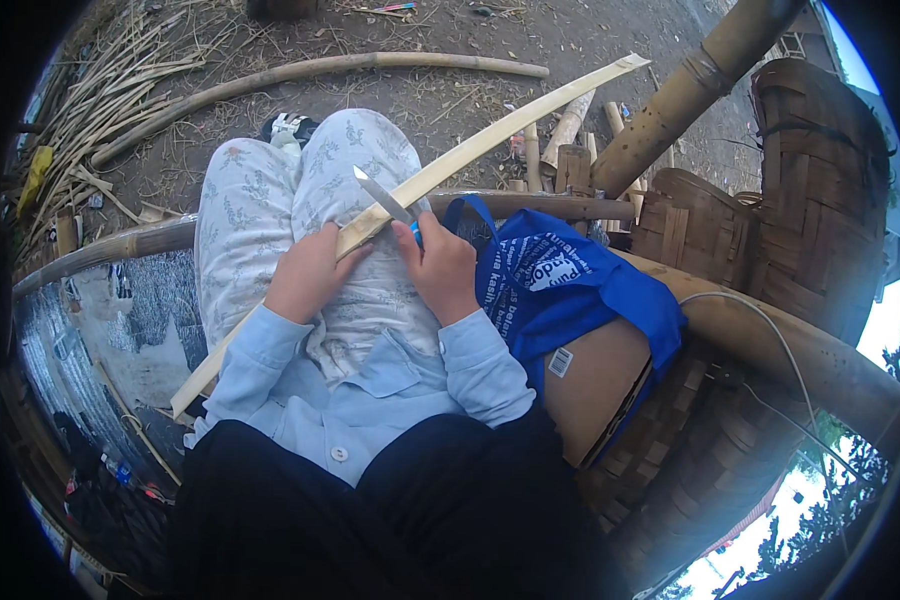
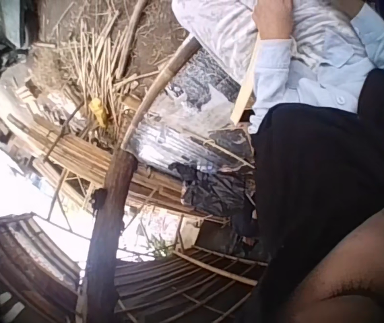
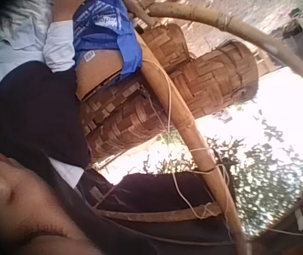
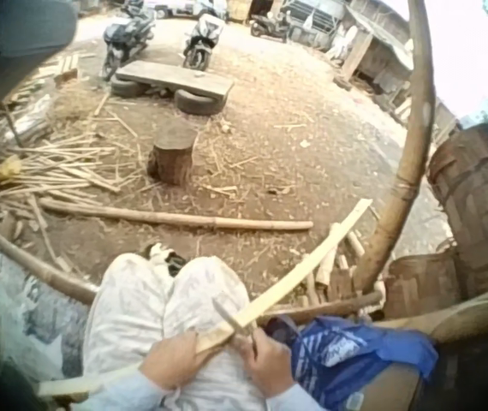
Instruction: The person is using a small utility knife to shave and thin a strip of bamboo held on their lap.
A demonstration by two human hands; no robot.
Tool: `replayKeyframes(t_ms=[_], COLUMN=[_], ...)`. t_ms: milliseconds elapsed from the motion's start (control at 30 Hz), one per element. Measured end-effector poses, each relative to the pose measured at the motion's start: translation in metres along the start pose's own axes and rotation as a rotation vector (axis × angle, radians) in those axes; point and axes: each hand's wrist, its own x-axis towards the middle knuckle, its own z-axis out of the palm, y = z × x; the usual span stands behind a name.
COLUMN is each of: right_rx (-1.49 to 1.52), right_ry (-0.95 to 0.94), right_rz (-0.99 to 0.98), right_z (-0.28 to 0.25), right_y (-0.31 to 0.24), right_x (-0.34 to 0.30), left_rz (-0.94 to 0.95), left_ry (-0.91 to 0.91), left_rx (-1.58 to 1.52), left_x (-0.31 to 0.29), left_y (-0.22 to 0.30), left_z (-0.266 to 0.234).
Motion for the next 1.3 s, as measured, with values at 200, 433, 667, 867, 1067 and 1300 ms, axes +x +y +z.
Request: replayKeyframes(t_ms=[200, 433, 667, 867, 1067, 1300], right_rx=[-0.189, -0.354, -0.381, -0.182, 0.094, 0.125], right_ry=[0.045, 0.131, 0.187, 0.108, -0.259, -0.310], right_rz=[-0.214, -0.377, -0.408, -0.138, 0.202, 0.272], right_z=[0.003, 0.009, 0.010, -0.002, -0.034, -0.020], right_y=[0.025, 0.043, 0.045, -0.003, -0.042, -0.039], right_x=[0.005, 0.021, 0.035, 0.015, -0.013, -0.032], left_rz=[-0.057, 0.003, -0.004, -0.009, -0.030, -0.064], left_ry=[-0.026, 0.023, 0.017, -0.102, -0.243, -0.294], left_rx=[0.006, -0.019, -0.049, -0.168, -0.214, -0.255], left_x=[0.001, 0.011, 0.014, 0.002, -0.039, -0.038], left_y=[0.001, -0.002, -0.004, -0.010, -0.018, -0.022], left_z=[0.002, 0.005, 0.004, -0.015, -0.029, -0.018])
